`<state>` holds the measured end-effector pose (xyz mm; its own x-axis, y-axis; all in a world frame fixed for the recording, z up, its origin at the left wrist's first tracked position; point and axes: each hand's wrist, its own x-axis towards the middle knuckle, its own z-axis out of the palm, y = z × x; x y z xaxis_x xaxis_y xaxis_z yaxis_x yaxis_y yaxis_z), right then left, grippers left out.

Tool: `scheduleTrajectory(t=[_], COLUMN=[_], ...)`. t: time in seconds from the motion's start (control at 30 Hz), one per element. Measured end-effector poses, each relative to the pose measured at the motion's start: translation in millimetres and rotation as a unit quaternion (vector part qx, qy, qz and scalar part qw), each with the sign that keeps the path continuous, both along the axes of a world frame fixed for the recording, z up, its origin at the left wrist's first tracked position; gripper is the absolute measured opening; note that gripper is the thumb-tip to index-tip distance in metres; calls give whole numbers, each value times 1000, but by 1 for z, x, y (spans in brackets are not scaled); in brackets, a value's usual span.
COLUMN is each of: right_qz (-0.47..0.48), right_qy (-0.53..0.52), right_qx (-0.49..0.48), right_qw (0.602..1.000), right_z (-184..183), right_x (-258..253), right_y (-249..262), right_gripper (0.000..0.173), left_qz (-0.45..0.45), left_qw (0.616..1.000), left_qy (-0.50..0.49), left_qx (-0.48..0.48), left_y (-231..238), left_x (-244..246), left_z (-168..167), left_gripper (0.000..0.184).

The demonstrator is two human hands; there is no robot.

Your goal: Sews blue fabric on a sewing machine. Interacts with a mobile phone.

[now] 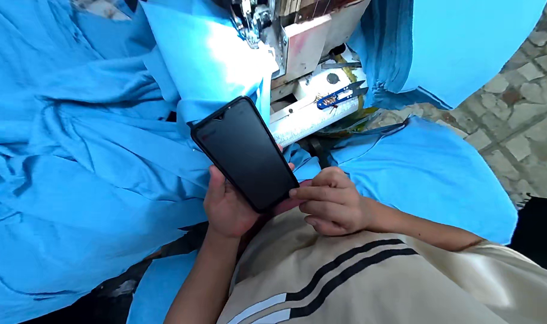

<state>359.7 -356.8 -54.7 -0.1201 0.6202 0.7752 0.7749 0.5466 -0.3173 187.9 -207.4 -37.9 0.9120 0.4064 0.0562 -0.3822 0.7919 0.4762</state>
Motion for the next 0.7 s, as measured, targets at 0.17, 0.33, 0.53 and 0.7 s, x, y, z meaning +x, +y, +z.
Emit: scheduleTrajectory(t=[0.17,0.33,0.53,0.7], right_qz=[4,2,6,-23], right_qy=[16,25,43,156], right_qx=[-7,-4,0,-33], right_qw=[1000,1000,999,987], right_z=[-4,-6,-7,-7], right_x=[0,-1,-3,0], right_y=[-1,0,0,1], right_gripper=[29,28,25,21], left_qz=[-1,-7,-4,9], left_qw=[1000,1000,1000,1000], left_qy=[-5,-25,-19,-14], left_qx=[-6,-11,-19,-24], left_y=[1,3,2,2], left_x=[1,2,0,0], left_z=[0,-2,-2,-1], left_gripper=[60,57,59,59])
